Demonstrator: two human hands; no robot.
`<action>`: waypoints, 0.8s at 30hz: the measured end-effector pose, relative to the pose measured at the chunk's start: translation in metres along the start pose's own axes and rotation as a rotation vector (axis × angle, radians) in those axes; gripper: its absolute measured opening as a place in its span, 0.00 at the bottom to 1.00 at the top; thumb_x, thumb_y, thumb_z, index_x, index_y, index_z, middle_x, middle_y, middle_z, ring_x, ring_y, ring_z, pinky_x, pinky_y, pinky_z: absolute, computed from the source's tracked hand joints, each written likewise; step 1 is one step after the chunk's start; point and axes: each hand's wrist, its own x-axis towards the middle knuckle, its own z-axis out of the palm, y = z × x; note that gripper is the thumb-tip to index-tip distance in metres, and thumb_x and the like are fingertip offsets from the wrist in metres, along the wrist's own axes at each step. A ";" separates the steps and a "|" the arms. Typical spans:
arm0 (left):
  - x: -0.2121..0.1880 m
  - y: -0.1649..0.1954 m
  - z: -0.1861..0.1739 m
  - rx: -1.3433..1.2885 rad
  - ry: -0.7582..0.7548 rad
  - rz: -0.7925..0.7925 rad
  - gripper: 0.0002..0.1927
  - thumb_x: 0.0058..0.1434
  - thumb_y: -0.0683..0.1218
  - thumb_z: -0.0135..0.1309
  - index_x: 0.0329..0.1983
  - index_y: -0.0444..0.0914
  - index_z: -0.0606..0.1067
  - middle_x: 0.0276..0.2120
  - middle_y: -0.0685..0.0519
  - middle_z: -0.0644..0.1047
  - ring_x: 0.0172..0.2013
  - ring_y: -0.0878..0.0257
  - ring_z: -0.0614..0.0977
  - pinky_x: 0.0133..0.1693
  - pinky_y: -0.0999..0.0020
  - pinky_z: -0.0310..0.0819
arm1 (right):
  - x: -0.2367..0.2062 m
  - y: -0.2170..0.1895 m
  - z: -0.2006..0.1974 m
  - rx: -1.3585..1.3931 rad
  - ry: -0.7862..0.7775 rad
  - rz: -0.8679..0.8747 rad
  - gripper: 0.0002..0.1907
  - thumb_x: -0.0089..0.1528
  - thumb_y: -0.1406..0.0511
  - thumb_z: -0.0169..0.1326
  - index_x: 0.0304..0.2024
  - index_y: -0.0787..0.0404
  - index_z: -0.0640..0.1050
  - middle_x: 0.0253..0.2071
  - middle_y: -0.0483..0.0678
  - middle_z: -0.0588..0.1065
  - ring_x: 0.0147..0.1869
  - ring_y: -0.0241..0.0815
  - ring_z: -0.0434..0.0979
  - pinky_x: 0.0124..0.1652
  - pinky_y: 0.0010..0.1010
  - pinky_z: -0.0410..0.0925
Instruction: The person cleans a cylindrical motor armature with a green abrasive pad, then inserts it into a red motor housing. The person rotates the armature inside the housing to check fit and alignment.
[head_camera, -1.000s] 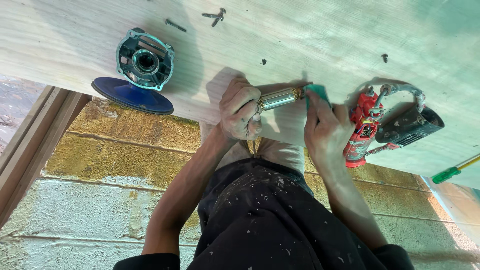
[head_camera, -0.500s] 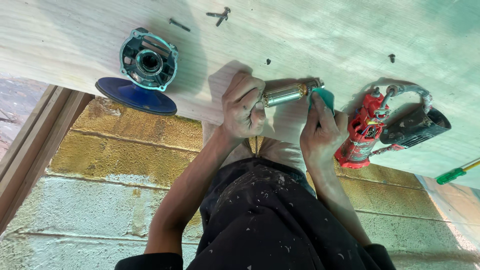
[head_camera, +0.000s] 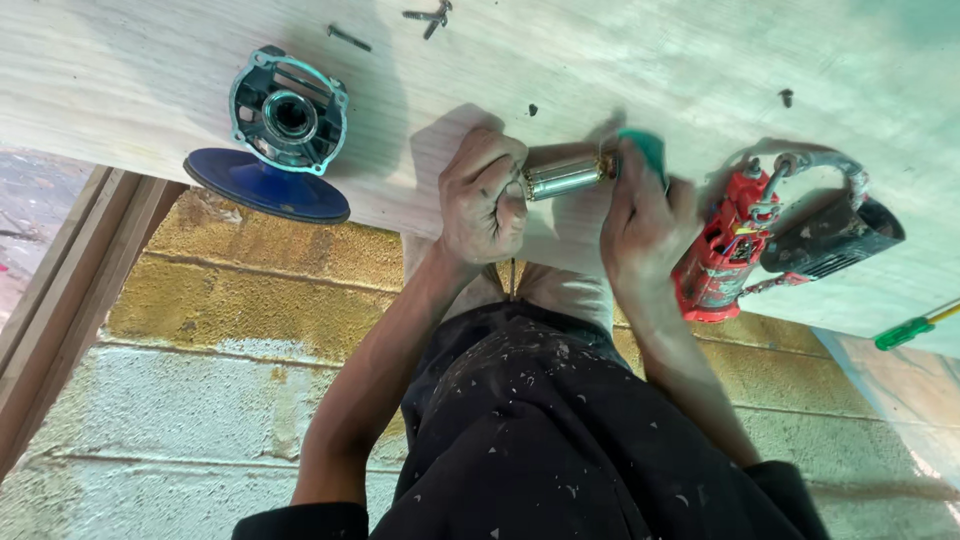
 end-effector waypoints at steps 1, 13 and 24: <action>0.002 0.000 0.001 -0.007 0.011 -0.003 0.37 0.76 0.67 0.33 0.27 0.31 0.68 0.30 0.45 0.72 0.30 0.55 0.72 0.33 0.58 0.66 | -0.004 0.002 -0.002 0.003 0.018 -0.006 0.14 0.69 0.73 0.60 0.57 0.60 0.84 0.36 0.56 0.72 0.34 0.49 0.73 0.31 0.38 0.67; 0.000 -0.004 0.005 0.005 0.033 0.008 0.35 0.77 0.65 0.35 0.27 0.32 0.66 0.31 0.46 0.72 0.32 0.55 0.74 0.34 0.57 0.68 | -0.016 0.005 -0.022 1.083 -0.084 0.412 0.25 0.67 0.63 0.56 0.62 0.61 0.63 0.44 0.48 0.77 0.36 0.35 0.81 0.31 0.19 0.70; -0.001 -0.007 0.006 0.006 0.088 0.129 0.20 0.73 0.49 0.41 0.24 0.34 0.65 0.28 0.48 0.70 0.30 0.55 0.73 0.36 0.56 0.71 | -0.008 -0.001 0.018 0.550 0.189 0.233 0.10 0.73 0.69 0.59 0.53 0.73 0.81 0.36 0.48 0.76 0.38 0.30 0.69 0.36 0.25 0.62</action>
